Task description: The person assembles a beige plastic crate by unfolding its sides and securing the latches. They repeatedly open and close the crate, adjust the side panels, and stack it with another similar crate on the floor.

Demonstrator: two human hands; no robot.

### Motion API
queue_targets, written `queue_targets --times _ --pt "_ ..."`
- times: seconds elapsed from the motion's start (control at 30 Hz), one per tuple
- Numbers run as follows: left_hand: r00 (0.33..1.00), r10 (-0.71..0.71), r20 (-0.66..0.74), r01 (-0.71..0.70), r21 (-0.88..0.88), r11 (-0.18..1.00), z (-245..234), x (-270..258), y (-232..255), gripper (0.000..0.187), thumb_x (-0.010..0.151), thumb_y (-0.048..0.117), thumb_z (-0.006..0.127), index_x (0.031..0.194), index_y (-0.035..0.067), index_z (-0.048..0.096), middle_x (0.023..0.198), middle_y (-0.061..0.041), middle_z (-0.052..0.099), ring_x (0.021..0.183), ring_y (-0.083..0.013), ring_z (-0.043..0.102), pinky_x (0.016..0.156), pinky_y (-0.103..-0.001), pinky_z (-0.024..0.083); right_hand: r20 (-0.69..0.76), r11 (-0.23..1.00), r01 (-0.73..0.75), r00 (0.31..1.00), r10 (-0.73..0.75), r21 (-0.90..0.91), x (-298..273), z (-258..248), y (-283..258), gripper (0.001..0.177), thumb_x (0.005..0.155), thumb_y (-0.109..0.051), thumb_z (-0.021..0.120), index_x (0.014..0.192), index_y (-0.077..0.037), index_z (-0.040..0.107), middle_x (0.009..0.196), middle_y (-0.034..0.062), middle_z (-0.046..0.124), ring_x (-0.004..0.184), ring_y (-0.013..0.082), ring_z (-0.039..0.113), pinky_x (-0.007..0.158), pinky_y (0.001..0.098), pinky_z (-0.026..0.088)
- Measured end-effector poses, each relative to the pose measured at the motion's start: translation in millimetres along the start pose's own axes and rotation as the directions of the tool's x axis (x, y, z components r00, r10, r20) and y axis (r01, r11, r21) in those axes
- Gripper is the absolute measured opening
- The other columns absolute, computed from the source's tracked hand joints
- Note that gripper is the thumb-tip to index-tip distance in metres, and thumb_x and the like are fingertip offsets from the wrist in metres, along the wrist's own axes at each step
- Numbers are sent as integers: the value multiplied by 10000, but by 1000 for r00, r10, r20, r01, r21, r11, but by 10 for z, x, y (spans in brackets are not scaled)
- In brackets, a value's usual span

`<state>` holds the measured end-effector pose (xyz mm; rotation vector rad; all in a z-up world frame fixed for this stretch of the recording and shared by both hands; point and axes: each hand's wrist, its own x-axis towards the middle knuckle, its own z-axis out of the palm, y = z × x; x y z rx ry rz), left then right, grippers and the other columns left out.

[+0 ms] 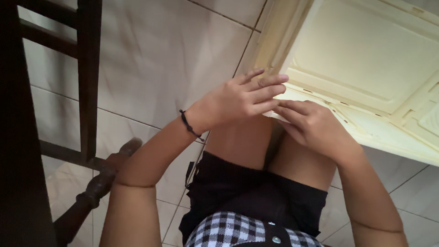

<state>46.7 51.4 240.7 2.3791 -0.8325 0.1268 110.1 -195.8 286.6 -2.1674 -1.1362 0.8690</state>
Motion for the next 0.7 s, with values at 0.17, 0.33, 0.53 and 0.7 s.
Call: queue_targets --times 0.17,0.33,0.53,0.7 --pt "1000 -18 -12 17 -50 999 22 -33 32 105 988 191 687 1076 137 707 1458 -30 586 1479 -182 437 1182 -450 467 19 1000 29 999 -29 -9 -6 14 11 363 786 -77 740 1147 -33 728 1190 135 719 988 339 704 841 425 574" --pt "1000 -25 6 25 -38 999 -3 -32 69 36 1017 149 686 1030 116 681 1499 -71 574 1488 -206 449 1150 -412 497 -15 1000 30 999 -30 8 -2 13 -2 336 795 -70 751 1126 -20 721 1194 140 718 1007 340 706 850 420 578" --pt "999 -49 -2 49 45 998 -14 -43 157 62 1013 166 690 983 120 659 1475 -58 593 1467 -194 467 1094 -399 522 -9 999 24 1000 -24 28 22 -21 -61 341 801 -74 755 1134 -9 722 1181 151 717 1007 354 704 834 423 578" --pt "996 -69 -59 77 141 987 82 -108 253 37 1070 181 684 1038 163 684 1404 15 614 1477 -143 461 1105 -412 456 39 998 25 999 -27 56 10 -41 -79 343 821 -88 724 1153 -3 717 1197 162 714 1000 358 699 844 430 572"
